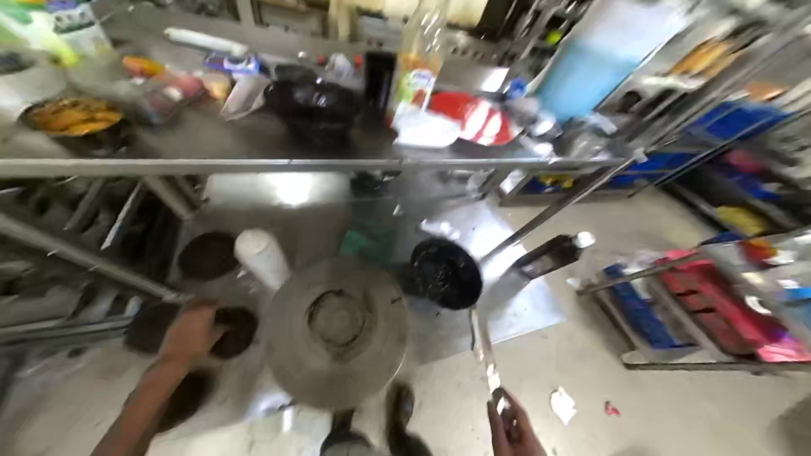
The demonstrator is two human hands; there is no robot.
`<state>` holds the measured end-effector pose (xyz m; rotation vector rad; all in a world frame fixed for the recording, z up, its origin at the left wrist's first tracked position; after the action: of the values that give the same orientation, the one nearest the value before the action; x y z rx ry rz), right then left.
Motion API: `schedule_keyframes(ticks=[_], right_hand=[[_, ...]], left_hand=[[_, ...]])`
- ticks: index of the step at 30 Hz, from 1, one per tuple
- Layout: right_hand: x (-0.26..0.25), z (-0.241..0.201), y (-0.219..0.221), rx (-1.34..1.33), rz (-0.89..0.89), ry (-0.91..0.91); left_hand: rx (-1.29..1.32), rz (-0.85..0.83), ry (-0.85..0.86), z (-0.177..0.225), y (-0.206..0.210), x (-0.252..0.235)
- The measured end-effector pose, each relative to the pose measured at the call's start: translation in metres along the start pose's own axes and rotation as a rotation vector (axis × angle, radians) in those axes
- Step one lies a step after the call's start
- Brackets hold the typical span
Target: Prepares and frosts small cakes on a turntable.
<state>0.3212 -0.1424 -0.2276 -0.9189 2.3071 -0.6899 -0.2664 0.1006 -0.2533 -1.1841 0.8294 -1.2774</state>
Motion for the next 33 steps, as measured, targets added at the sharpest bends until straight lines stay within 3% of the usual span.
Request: schedule_keyframes(ticks=[3, 6, 8, 10, 12, 15, 20, 24, 28, 33], right_hand=[[0.003, 0.002, 0.018, -0.139, -0.015, -0.007], [0.0, 0.005, 0.036, -0.248, -0.036, 0.02], [-0.006, 0.007, 0.048, -0.312, -0.063, 0.056], [-0.02, 0.011, 0.062, -0.358, -0.104, 0.074], [-0.042, 0.014, 0.072, -0.363, -0.169, 0.039], [-0.076, 0.016, 0.078, -0.396, -0.275, -0.04], [-0.123, 0.05, 0.072, -0.495, -0.318, -0.077], [-0.129, 0.09, 0.071, -0.522, -0.429, -0.009], [-0.118, 0.083, 0.067, -0.533, -0.498, 0.074], [-0.099, 0.015, 0.086, -0.521, -0.616, -0.04]], left_hand=[[0.125, 0.06, -0.125, 0.003, -0.023, 0.024], [0.373, 0.374, -0.214, 0.023, -0.052, 0.061], [0.671, 0.507, -0.259, 0.06, -0.065, 0.092], [0.988, 0.426, -0.291, 0.109, -0.061, 0.113], [1.126, 0.273, -0.297, 0.167, -0.045, 0.124], [0.874, 0.252, -0.229, 0.226, -0.016, 0.126], [0.159, 0.561, -0.122, 0.25, 0.01, 0.108], [-0.084, 0.466, 0.126, 0.266, 0.042, 0.129], [-0.101, 0.447, 0.203, 0.277, 0.058, 0.133], [-0.078, 0.446, 0.187, 0.277, 0.068, 0.131]])
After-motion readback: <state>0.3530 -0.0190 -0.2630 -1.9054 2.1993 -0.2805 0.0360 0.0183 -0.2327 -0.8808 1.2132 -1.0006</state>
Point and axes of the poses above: each hand's wrist, its own x-axis away from the middle knuckle, its own y-axis out of the palm, z = x × y, the point moved 4 cm from there along -x, towards the middle knuckle, and after that the axes turned 10 degrees about z, right-handed, at the moved point
